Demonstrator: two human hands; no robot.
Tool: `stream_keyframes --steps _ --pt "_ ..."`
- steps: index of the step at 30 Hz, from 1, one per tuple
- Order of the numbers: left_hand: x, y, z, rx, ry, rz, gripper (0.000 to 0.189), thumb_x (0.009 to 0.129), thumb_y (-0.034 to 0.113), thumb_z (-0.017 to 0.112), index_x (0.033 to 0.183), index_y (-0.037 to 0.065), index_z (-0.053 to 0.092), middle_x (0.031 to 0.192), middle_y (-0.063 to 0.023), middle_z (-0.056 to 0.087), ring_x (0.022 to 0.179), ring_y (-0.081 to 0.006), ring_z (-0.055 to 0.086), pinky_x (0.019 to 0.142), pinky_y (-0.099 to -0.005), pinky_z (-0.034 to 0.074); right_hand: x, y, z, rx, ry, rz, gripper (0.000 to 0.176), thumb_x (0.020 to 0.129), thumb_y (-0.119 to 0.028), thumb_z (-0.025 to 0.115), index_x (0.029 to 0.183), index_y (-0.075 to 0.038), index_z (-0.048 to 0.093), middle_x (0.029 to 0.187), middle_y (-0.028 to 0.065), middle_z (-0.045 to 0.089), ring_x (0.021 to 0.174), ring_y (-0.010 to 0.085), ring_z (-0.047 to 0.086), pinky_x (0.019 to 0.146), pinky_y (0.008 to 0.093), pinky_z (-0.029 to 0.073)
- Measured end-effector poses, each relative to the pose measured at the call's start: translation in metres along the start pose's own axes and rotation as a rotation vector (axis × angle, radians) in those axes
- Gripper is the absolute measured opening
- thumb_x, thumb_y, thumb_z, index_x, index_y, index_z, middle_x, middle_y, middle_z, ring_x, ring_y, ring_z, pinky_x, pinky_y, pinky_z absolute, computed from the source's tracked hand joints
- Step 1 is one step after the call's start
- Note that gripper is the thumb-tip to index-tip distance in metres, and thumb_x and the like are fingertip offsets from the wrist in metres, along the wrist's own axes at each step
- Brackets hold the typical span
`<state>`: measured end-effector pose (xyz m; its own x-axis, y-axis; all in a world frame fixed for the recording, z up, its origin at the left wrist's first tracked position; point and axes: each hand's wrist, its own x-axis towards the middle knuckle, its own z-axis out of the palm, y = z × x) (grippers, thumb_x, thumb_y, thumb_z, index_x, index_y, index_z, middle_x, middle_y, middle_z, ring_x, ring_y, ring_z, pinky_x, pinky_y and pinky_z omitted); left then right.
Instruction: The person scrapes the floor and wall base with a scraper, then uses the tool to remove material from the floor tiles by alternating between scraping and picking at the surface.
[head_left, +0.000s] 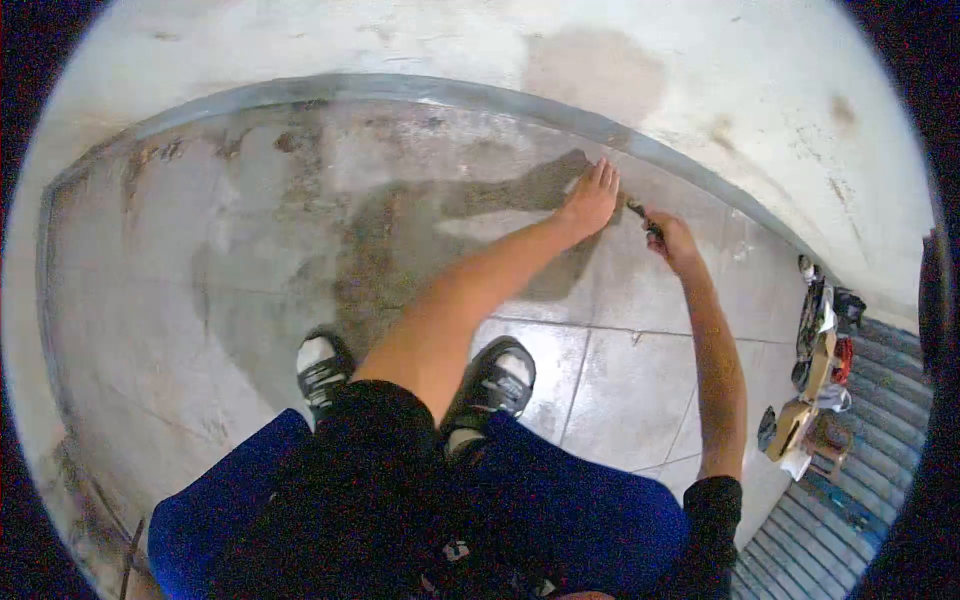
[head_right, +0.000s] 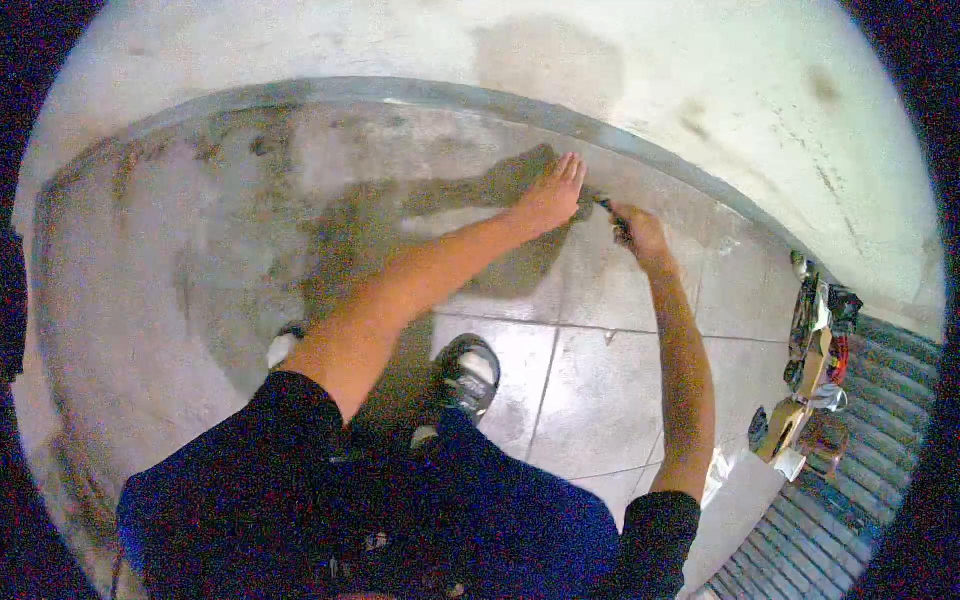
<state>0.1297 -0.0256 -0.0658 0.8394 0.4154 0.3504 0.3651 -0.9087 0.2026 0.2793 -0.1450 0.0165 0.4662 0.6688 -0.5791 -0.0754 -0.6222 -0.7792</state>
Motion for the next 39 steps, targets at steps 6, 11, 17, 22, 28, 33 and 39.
stream_keyframes --steps 6,11,17,22,28,33,39 --pt "0.031 0.042 0.043 0.213 -0.144 0.116 0.048 0.083 0.014 0.049 0.121 -0.015 0.047 0.125 -0.0296 0.05 0.116 -0.0407 0.05 0.098 -0.045 0.042 -0.007 0.003 -0.013 -0.153 0.193 0.046 0.028 0.084 -0.032 0.064 0.091 -0.005 0.065 0.067 0.0018 0.057 0.049 0.0073 0.047 0.043 0.0237 0.036" --pt "0.038 0.009 0.054 0.149 0.0 -0.005 0.046 0.08 0.014 0.052 0.115 -0.016 0.051 0.117 -0.0312 0.055 0.113 -0.0416 0.053 0.095 -0.0418 0.045 0.029 -0.011 0.005 -0.234 0.149 -0.037 0.028 0.085 -0.032 0.063 0.089 -0.005 0.066 0.062 -0.0017 0.053 0.048 0.0057 0.043 0.041 0.0228 0.033" --pt "-0.003 -0.05 0.051 0.336 0.005 -0.016 0.053 0.078 0.02 0.056 0.117 -0.015 0.05 0.118 -0.0306 0.055 0.115 -0.0402 0.052 0.093 -0.0401 0.046 0.052 -0.018 0.062 -0.315 0.0 -0.095 0.03 0.087 -0.034 0.061 0.09 -0.004 0.067 0.061 0.0007 0.055 0.048 0.007 0.046 0.042 0.0241 0.035" --pt "-0.035 -0.093 0.005 0.206 -0.037 -0.095 0.052 0.075 0.018 0.06 0.118 -0.009 0.051 0.121 -0.028 0.053 0.107 -0.037 0.057 0.082 -0.0395 0.052 0.07 -0.012 0.106 -0.586 -0.076 -0.475 0.03 0.088 -0.032 0.061 0.089 -0.002 0.068 0.064 0.004 0.061 0.045 0.009 0.048 0.042 0.0256 0.038" --pt "-0.027 -0.076 -0.048 -0.111 -0.247 -0.215 0.038 0.076 0.018 0.059 0.106 -0.005 0.057 0.108 -0.0243 0.059 0.102 -0.0372 0.058 0.075 -0.0472 0.052 0.044 -0.063 0.056 -0.534 -0.165 -0.242 0.031 0.089 -0.034 0.057 0.095 -0.004 0.066 0.073 0.0031 0.064 0.055 0.0101 0.054 0.05 0.0258 0.045" --pt "-0.073 -0.094 -0.168 -0.353 -0.804 0.146 0.025 0.072 0.021 0.058 0.084 -0.001 0.065 0.078 -0.0208 0.063 0.074 -0.0335 0.064 0.066 -0.0437 0.051 0.034 -0.03 -0.034 -0.533 -0.141 0.041 0.032 0.088 -0.033 0.059 0.103 -0.006 0.065 0.074 0.0007 0.06 0.053 0.0075 0.049 0.045 0.0226 0.039" --pt "-0.182 -0.204 -0.329 0.024 -1.045 0.141 0.041 0.075 0.031 0.066 0.099 -0.002 0.06 0.089 -0.0209 0.065 0.082 -0.0383 0.063 0.073 -0.0461 0.051 0.073 -0.064 -0.012 -0.819 -0.275 0.017 0.033 0.089 -0.033 0.057 0.111 -0.01 0.065 0.073 -0.0002 0.061 0.052 0.0072 0.05 0.041 0.0233 0.039"
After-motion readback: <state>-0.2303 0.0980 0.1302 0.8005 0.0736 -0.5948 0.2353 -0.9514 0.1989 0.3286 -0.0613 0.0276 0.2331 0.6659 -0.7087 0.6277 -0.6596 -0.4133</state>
